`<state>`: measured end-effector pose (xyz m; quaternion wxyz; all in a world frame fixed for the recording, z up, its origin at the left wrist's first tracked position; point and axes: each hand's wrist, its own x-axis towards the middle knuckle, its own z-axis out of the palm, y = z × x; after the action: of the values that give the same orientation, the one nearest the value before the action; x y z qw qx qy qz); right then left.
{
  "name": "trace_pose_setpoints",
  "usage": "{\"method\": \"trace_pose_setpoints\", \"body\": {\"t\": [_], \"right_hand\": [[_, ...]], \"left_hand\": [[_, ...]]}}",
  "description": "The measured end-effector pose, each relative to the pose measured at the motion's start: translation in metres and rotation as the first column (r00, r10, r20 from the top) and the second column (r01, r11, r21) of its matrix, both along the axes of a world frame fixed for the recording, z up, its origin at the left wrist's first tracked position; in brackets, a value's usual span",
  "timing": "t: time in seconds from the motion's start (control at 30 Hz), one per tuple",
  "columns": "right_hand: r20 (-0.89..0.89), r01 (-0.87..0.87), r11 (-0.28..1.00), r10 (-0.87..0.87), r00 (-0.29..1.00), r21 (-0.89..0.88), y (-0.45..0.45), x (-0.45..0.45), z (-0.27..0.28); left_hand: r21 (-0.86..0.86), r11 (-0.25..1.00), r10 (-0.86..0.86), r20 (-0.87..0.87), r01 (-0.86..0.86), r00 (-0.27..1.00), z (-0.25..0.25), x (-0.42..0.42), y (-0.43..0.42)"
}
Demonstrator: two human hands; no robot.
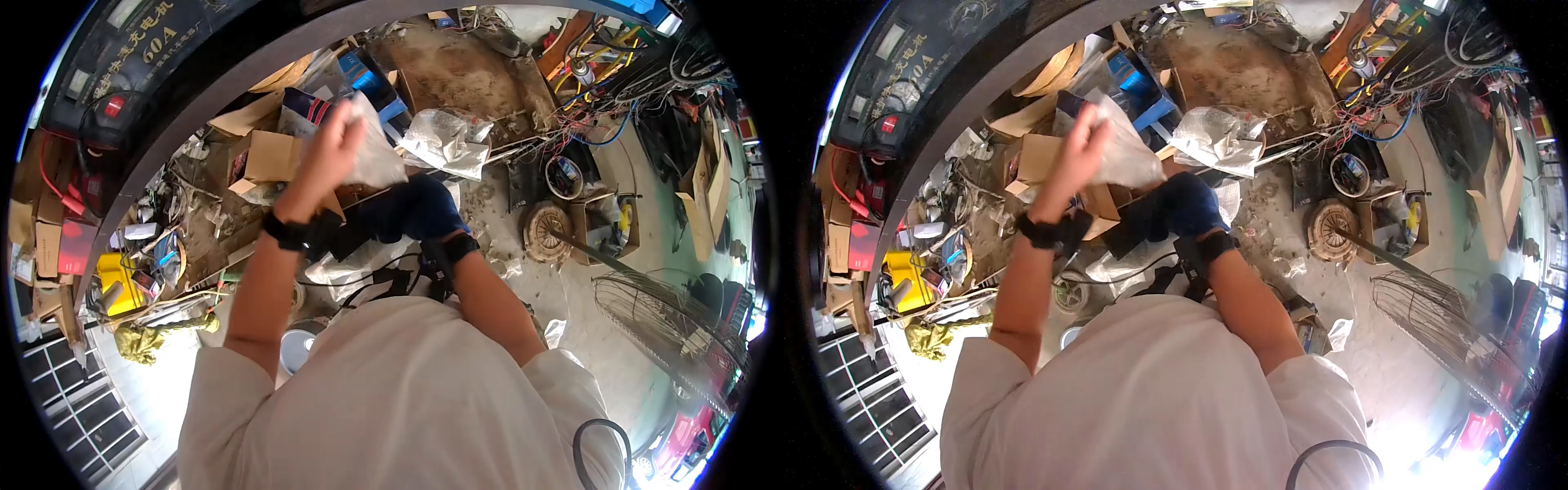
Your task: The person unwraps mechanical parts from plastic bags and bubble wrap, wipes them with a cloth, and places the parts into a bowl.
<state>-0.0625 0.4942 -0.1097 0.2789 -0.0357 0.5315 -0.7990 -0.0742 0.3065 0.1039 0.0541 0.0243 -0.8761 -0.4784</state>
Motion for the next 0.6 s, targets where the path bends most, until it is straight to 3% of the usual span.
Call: {"method": "trace_pose_setpoints", "body": {"t": [0.1,0.13,0.2,0.33,0.4,0.43,0.47,0.5,0.57,0.6], "right_hand": [[-0.326,0.081,0.982,-0.021,0.945,0.172,0.016,0.003,0.010],[-0.427,0.121,0.967,-0.015,0.904,0.223,0.021,0.004,0.014],[-0.444,0.164,0.967,-0.062,0.894,0.195,0.028,0.006,0.020],[-0.074,0.237,0.965,-0.246,0.966,-0.116,0.041,0.007,0.029],[-0.380,0.254,0.945,-0.162,0.911,0.206,0.054,0.008,0.050],[-0.647,0.348,0.759,0.124,0.753,0.550,0.066,0.007,0.078],[-0.682,0.520,0.442,0.488,0.544,0.731,0.076,0.008,0.092],[-0.663,0.507,0.428,0.476,0.578,0.748,0.083,0.009,0.083],[-0.629,0.483,0.405,0.443,0.639,0.776,0.094,0.010,0.059],[-0.604,0.474,0.378,0.429,0.671,0.795,0.100,0.011,0.066]], "left_hand": [[-0.069,0.991,0.119,0.023,-0.117,0.993,-0.012,-0.046,-0.038],[-0.178,0.968,0.173,-0.026,-0.174,0.985,-0.014,-0.057,-0.043],[-0.192,0.967,0.169,-0.014,-0.169,0.985,-0.038,-0.083,-0.070],[-0.365,0.894,0.265,-0.034,-0.259,0.964,-0.083,-0.122,-0.105],[-0.386,0.887,0.284,0.027,-0.252,0.958,-0.105,-0.125,-0.109],[-0.397,0.884,0.293,0.059,-0.247,0.954,-0.118,-0.127,-0.112],[-0.474,0.859,0.249,0.056,-0.194,0.967,-0.143,-0.131,-0.123],[-0.357,0.914,0.244,0.107,-0.192,0.964,-0.154,-0.131,-0.124],[-0.297,0.937,0.258,0.225,-0.186,0.940,-0.178,-0.139,-0.128],[-0.330,0.918,0.260,0.082,-0.220,0.962,-0.164,-0.128,-0.107]]}}
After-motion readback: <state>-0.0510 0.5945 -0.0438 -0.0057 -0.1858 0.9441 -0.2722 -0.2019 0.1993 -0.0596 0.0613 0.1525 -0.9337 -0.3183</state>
